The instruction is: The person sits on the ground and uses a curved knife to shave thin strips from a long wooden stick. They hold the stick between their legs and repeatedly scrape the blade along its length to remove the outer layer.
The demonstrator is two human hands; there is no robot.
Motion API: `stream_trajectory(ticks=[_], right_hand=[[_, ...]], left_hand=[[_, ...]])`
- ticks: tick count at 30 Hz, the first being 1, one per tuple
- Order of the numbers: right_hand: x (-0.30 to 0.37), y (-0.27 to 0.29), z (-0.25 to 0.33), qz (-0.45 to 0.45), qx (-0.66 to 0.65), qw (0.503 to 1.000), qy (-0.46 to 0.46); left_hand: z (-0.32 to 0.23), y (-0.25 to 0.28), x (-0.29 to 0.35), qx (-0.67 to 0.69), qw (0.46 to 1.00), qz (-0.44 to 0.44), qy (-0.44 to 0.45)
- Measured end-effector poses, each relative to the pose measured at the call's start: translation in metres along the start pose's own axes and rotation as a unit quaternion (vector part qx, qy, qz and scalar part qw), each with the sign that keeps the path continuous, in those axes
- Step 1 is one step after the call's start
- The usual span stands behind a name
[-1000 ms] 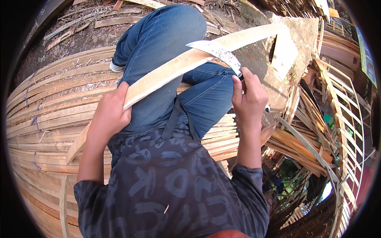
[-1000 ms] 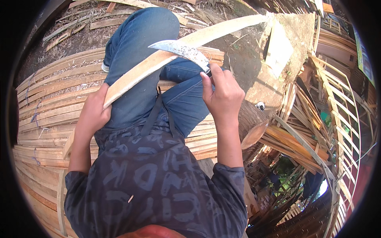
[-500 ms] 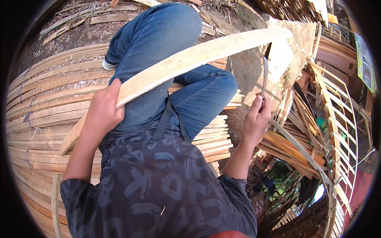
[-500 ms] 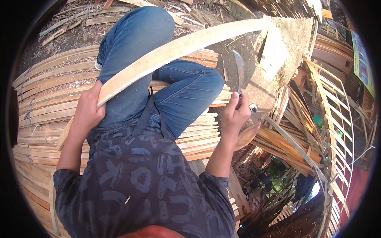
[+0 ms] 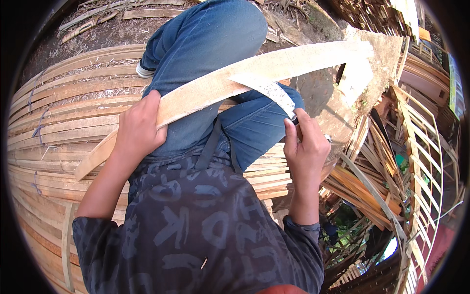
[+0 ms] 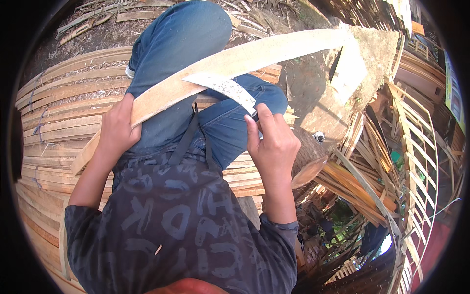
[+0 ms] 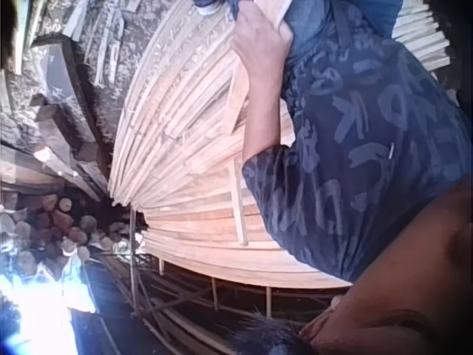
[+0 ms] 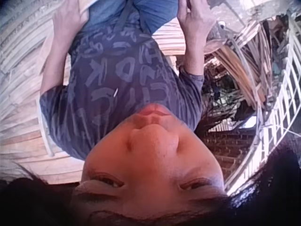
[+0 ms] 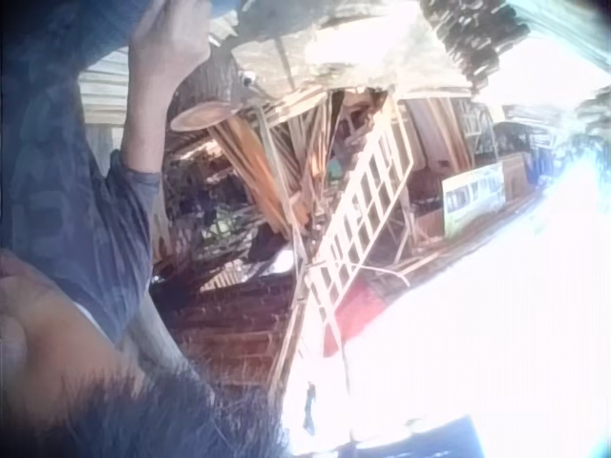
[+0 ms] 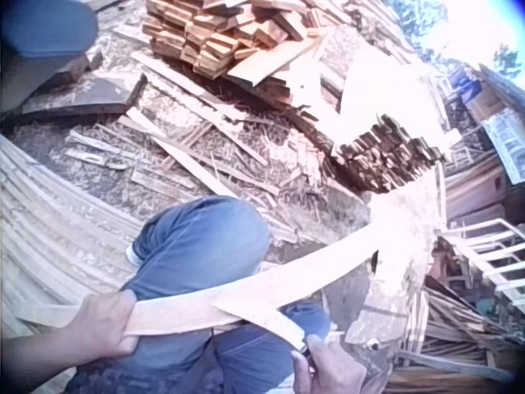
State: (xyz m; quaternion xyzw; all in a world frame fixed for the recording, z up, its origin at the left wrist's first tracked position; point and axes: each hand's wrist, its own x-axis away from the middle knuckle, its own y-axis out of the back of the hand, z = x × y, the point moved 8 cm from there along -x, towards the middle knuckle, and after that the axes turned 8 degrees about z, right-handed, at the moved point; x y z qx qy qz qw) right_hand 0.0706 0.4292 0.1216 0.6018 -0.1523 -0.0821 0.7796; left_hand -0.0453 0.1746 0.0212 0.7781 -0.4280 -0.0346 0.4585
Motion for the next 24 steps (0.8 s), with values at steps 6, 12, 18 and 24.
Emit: stream_trajectory(ticks=[6,12,18,24], right_hand=[[-0.002,0.013,-0.010,-0.004,0.045,0.999,0.015],[0.009,0.000,0.004,-0.034,-0.028,0.999,-0.024],[-0.004,-0.002,0.013,-0.013,0.015,1.000,0.010],[0.008,0.000,-0.001,-0.045,0.010,0.999,-0.015]], left_hand=[[0.000,0.001,0.000,0.010,1.000,0.003,0.005],[0.002,0.000,-0.005,0.008,1.000,0.017,0.008],[0.002,0.000,-0.001,0.005,1.000,0.007,0.011],[0.000,-0.001,-0.003,-0.009,1.000,0.005,0.012]])
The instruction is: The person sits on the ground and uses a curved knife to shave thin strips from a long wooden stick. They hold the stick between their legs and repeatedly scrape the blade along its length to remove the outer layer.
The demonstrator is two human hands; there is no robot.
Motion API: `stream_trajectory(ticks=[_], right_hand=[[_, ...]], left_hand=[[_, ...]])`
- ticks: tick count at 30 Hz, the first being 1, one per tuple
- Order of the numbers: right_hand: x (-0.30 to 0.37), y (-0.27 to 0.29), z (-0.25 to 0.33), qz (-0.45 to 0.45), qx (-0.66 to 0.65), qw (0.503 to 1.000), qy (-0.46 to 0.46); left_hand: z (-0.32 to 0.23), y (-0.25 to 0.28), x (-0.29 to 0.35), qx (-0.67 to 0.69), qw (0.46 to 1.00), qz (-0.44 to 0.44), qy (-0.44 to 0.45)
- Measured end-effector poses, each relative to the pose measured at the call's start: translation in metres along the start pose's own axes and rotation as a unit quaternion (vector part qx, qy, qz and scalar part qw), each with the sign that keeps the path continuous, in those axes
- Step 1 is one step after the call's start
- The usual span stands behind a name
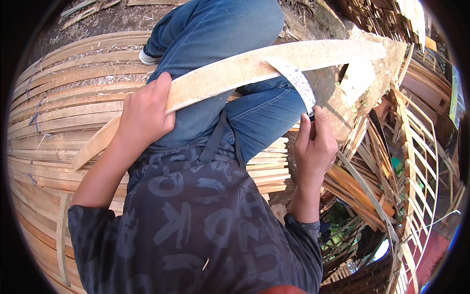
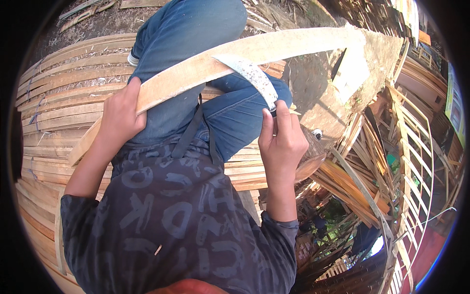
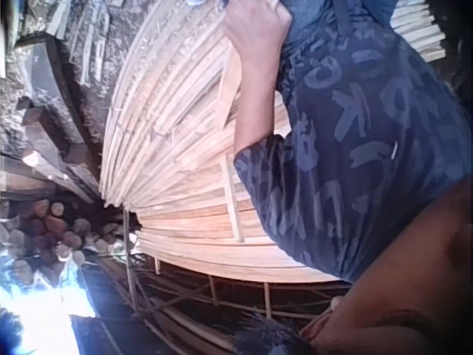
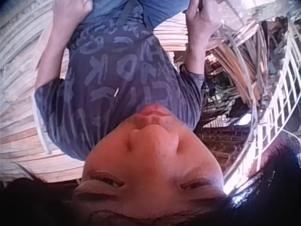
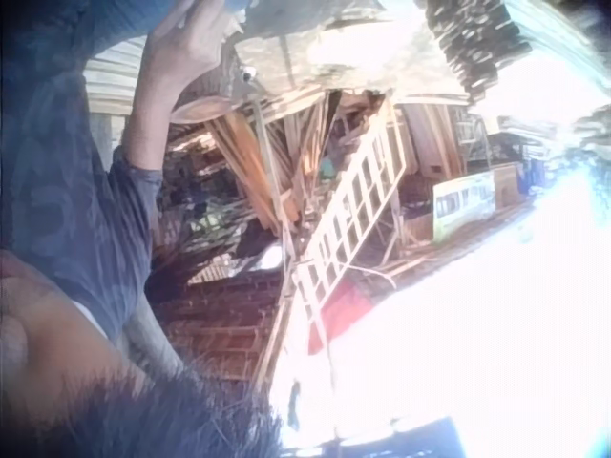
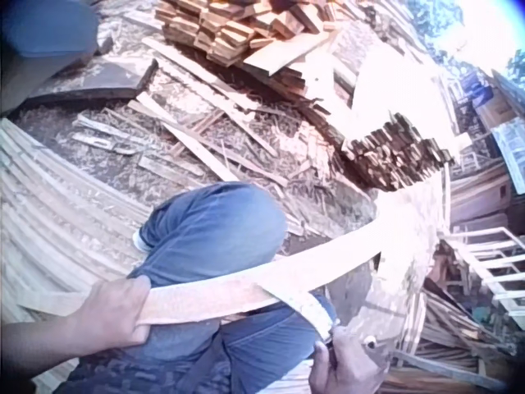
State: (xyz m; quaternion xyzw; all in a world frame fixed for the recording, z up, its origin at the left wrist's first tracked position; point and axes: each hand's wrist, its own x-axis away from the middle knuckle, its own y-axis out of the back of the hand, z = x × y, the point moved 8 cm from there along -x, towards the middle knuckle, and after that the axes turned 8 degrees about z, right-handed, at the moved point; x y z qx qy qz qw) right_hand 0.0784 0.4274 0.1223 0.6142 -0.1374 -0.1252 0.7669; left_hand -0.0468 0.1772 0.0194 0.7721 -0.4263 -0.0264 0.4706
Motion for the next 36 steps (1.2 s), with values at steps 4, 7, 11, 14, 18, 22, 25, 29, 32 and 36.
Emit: stream_trajectory(ticks=[4,7,11,14,18,22,25,29,32,36], right_hand=[[0.007,-0.016,0.026,0.057,-0.008,0.998,0.028],[-0.004,-0.005,0.013,0.021,-0.002,0.998,0.060],[-0.002,-0.001,-0.002,-0.012,0.032,0.998,0.043],[0.000,0.000,0.002,0.004,0.022,0.999,0.029],[0.003,-0.003,0.011,0.002,0.000,1.000,0.017],[-0.007,-0.014,0.027,0.031,0.030,0.999,0.032],[-0.021,-0.012,0.007,-0.010,0.031,0.997,0.069],[-0.017,0.035,-0.106,-0.073,0.072,0.975,-0.198],[0.016,0.113,-0.198,-0.160,0.183,0.940,-0.241],[0.025,0.087,-0.168,-0.138,-0.001,0.960,-0.244]], left_hand=[[0.000,-0.002,-0.001,0.004,1.000,0.001,-0.013],[-0.001,0.000,-0.001,0.004,1.000,-0.003,-0.015],[-0.002,-0.002,-0.001,0.000,1.000,0.007,-0.004],[-0.005,-0.001,-0.002,0.001,1.000,-0.010,-0.012],[-0.005,0.000,-0.004,-0.001,1.000,0.006,-0.006],[-0.004,-0.002,-0.002,-0.003,1.000,0.015,0.002],[-0.012,0.002,-0.004,0.004,1.000,0.010,-0.002],[-0.007,-0.003,-0.002,-0.003,1.000,0.014,0.001],[-0.006,0.001,-0.003,0.000,1.000,0.011,0.003],[-0.010,-0.003,-0.006,0.012,1.000,0.017,0.005]])
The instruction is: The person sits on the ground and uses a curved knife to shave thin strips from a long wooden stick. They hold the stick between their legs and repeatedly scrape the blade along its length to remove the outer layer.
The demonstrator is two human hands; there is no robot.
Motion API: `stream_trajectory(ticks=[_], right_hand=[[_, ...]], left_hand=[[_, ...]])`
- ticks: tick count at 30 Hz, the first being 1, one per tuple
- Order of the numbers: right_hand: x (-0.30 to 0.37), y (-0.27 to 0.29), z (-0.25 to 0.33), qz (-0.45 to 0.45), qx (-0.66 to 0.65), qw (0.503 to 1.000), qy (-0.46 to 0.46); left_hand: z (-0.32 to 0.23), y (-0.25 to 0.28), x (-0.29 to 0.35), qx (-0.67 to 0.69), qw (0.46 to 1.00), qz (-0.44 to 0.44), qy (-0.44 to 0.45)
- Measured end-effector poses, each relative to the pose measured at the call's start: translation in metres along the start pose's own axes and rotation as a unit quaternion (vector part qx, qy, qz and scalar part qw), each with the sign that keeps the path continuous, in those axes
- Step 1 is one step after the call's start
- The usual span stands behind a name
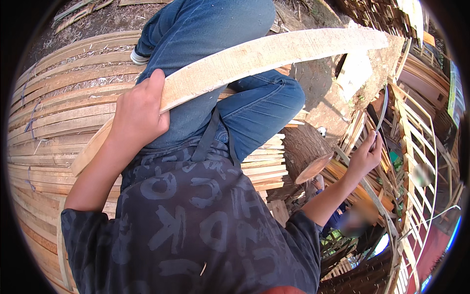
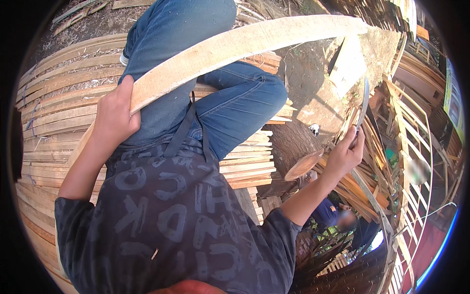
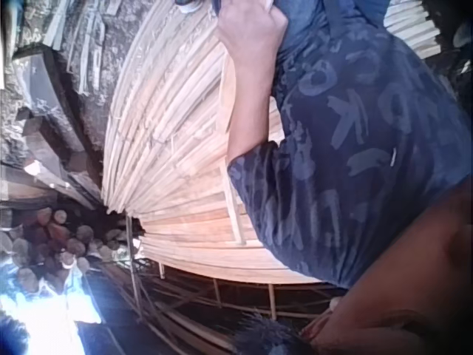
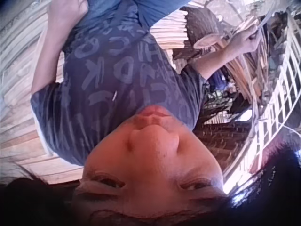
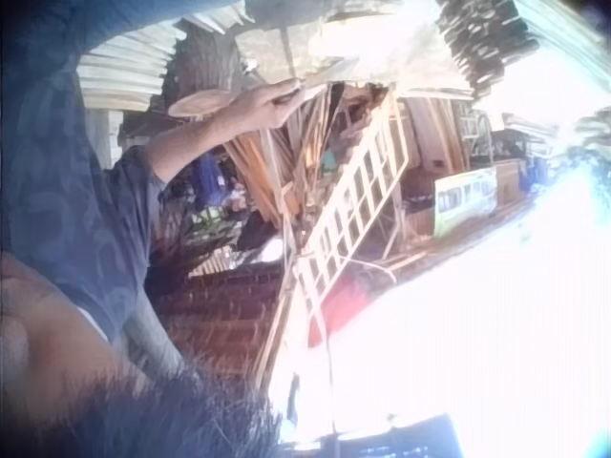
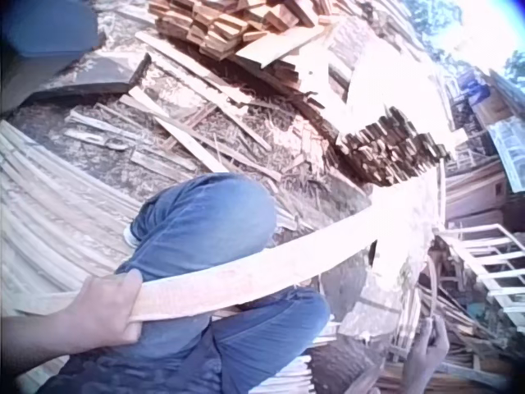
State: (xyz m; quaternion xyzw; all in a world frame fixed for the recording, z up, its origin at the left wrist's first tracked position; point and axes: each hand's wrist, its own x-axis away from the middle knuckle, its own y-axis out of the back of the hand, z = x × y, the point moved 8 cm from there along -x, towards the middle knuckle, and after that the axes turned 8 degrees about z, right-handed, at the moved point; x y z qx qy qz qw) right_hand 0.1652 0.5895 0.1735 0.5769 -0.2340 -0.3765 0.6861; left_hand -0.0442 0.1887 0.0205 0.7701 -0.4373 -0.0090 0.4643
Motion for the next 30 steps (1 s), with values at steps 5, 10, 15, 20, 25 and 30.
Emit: stream_trajectory(ticks=[5,10,15,20,25,30], right_hand=[[0.071,-0.081,0.146,0.167,-0.079,0.966,0.179],[0.048,-0.082,0.161,0.159,-0.020,0.951,0.264],[-0.035,-0.014,0.014,-0.029,0.147,0.989,0.005],[-0.008,0.012,-0.082,-0.011,-0.038,0.996,-0.077],[0.069,-0.125,0.016,0.090,-0.476,0.860,-0.163],[0.073,-0.144,0.139,0.165,-0.647,0.743,-0.045]], left_hand=[[0.001,0.000,-0.005,-0.017,1.000,-0.007,-0.025],[0.005,0.006,-0.004,-0.014,0.999,-0.031,-0.025],[0.007,0.004,0.002,-0.016,0.999,-0.031,-0.020],[0.009,0.004,0.000,0.002,1.000,-0.008,-0.011],[0.003,0.006,-0.003,0.001,0.999,-0.027,-0.032],[0.004,0.014,-0.001,-0.016,0.999,-0.032,-0.016]])
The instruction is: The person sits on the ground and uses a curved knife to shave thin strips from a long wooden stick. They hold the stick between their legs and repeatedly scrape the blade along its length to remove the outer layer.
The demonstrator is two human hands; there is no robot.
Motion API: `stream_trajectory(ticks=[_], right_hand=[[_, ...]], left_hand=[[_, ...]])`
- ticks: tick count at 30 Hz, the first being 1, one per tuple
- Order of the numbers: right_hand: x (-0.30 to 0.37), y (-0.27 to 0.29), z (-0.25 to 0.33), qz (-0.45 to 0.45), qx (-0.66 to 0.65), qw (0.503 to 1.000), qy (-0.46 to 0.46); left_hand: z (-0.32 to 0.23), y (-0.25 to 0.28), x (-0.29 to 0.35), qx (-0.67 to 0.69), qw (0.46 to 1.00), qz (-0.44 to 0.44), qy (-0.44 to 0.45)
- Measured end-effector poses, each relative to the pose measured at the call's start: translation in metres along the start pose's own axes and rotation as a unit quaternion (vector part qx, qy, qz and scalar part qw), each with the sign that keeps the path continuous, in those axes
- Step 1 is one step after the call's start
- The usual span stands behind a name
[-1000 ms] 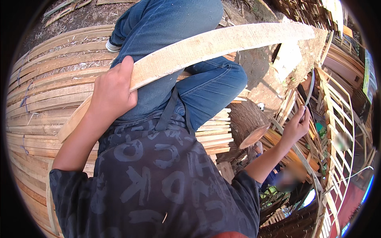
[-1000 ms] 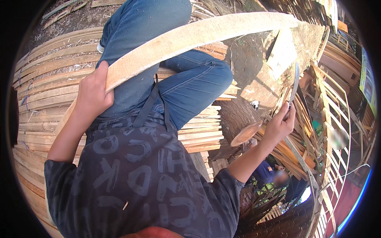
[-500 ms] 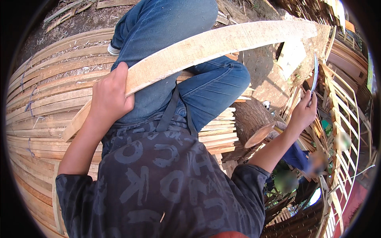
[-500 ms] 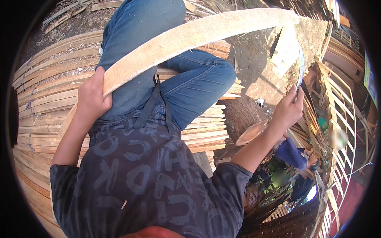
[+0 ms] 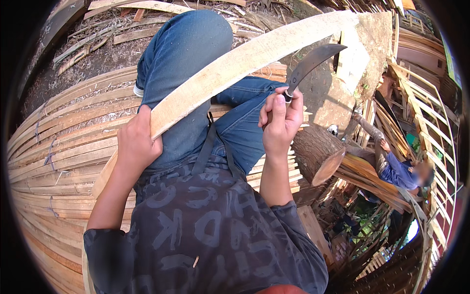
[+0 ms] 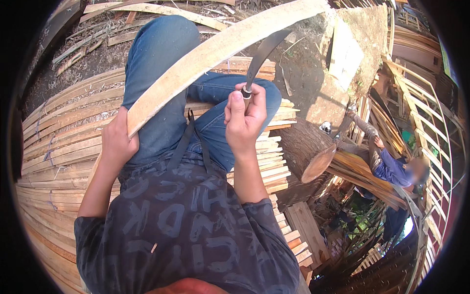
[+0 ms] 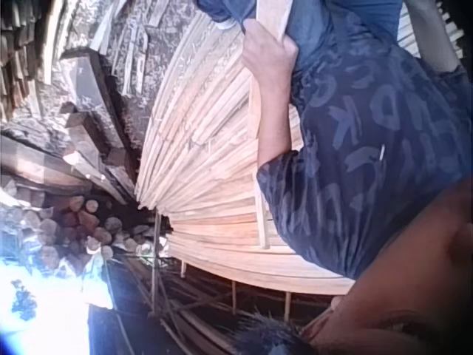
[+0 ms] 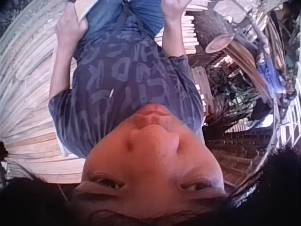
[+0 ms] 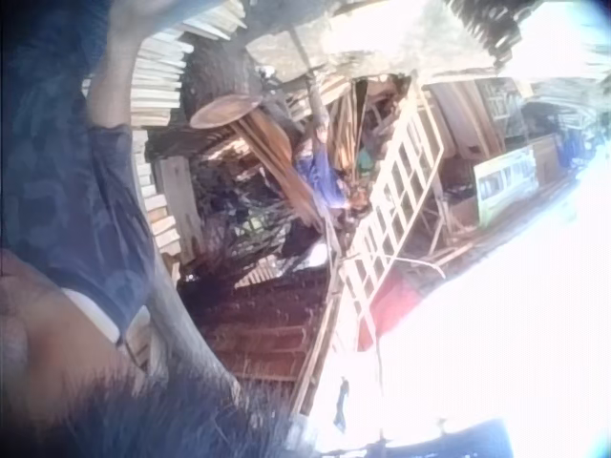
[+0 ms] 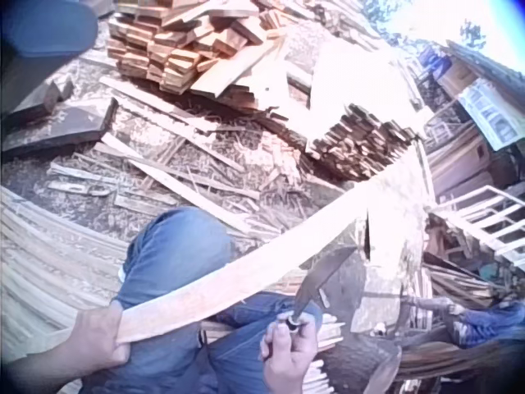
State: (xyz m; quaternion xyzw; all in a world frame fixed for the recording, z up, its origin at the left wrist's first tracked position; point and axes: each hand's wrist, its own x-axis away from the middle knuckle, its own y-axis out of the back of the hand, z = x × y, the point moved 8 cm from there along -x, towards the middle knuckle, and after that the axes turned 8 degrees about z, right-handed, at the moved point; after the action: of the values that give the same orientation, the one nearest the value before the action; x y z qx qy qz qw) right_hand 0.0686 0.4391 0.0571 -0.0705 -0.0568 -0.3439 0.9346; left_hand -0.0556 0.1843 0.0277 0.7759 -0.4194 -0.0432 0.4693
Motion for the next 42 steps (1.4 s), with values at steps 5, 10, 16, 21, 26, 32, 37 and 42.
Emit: stream_trajectory(ticks=[5,10,16,21,26,32,37,42], right_hand=[[-0.019,-0.012,0.035,0.054,0.050,0.997,0.018],[-0.004,0.006,-0.007,0.035,-0.086,0.990,-0.107],[0.033,0.003,-0.033,0.001,-0.201,0.967,-0.155],[0.026,0.029,-0.009,-0.046,-0.229,0.972,-0.040],[0.017,0.050,0.022,-0.058,-0.192,0.979,0.041],[0.018,0.047,0.034,-0.089,-0.119,0.986,0.071],[0.021,0.037,0.017,0.018,0.094,0.995,-0.010],[0.028,0.015,0.045,0.055,0.478,0.872,0.094]], left_hand=[[-0.003,0.008,0.007,-0.011,0.999,-0.032,-0.004],[-0.005,0.007,0.006,0.027,0.999,-0.016,0.010],[-0.006,0.020,0.002,0.065,0.998,0.008,0.012],[-0.007,0.033,-0.002,0.096,0.995,0.019,0.013],[-0.031,0.036,0.007,0.045,0.998,0.028,-0.030],[-0.015,0.032,0.004,-0.003,0.999,0.024,-0.029],[0.004,0.011,0.003,-0.038,0.997,0.061,0.004],[0.010,0.004,0.003,-0.043,0.998,0.046,-0.020]])
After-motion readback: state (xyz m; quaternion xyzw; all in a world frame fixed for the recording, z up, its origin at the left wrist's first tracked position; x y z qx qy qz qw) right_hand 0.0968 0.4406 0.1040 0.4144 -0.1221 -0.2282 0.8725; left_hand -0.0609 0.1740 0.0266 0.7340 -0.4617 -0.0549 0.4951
